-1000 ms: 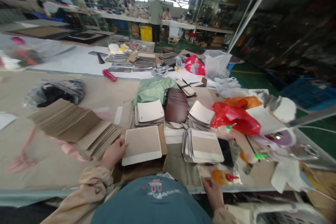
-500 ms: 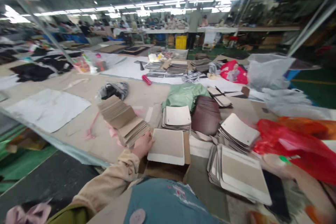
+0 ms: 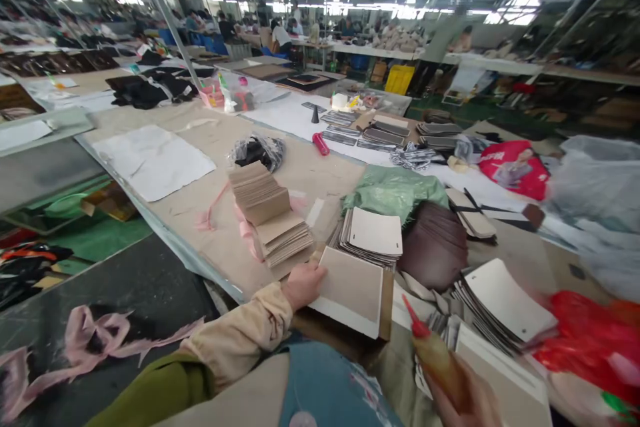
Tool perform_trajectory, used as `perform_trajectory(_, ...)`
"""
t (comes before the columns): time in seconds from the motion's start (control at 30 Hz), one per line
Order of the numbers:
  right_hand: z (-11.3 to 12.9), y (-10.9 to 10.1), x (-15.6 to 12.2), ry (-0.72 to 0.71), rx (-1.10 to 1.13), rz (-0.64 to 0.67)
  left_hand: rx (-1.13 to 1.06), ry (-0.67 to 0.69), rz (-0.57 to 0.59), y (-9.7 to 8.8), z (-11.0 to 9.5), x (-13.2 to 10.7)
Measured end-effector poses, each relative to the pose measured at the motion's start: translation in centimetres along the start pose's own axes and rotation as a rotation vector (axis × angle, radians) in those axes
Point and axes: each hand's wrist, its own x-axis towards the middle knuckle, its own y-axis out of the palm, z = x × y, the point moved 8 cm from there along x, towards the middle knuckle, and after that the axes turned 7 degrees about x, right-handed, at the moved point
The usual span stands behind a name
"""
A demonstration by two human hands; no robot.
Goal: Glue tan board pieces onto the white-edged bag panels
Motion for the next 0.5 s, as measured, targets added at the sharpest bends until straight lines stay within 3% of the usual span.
perform_trajectory(0.13, 8.0, 2.7, 3.8, -0.303, -0.04, 0.022, 0.012, 0.047, -0.055, -0.5, -0.3, -0.6)
perform_trajectory(0.23, 12.2, 5.9, 6.3, -0.458, -0.062, 0.107, 0.018, 0.067, -0.094, -0.7, -0.4, -1.0)
perform_trajectory(0.37, 15.6, 9.1, 7.8, -0.658, -0.075, 0.172, 0.029, 0.085, -0.139, -0.7, -0.4, -1.1)
perform_trajectory(0.5, 17.2, 11.1, 8.3, -0.748, -0.16, 0.224, 0.031, 0.101, -0.167, -0.8, -0.5, -1.1)
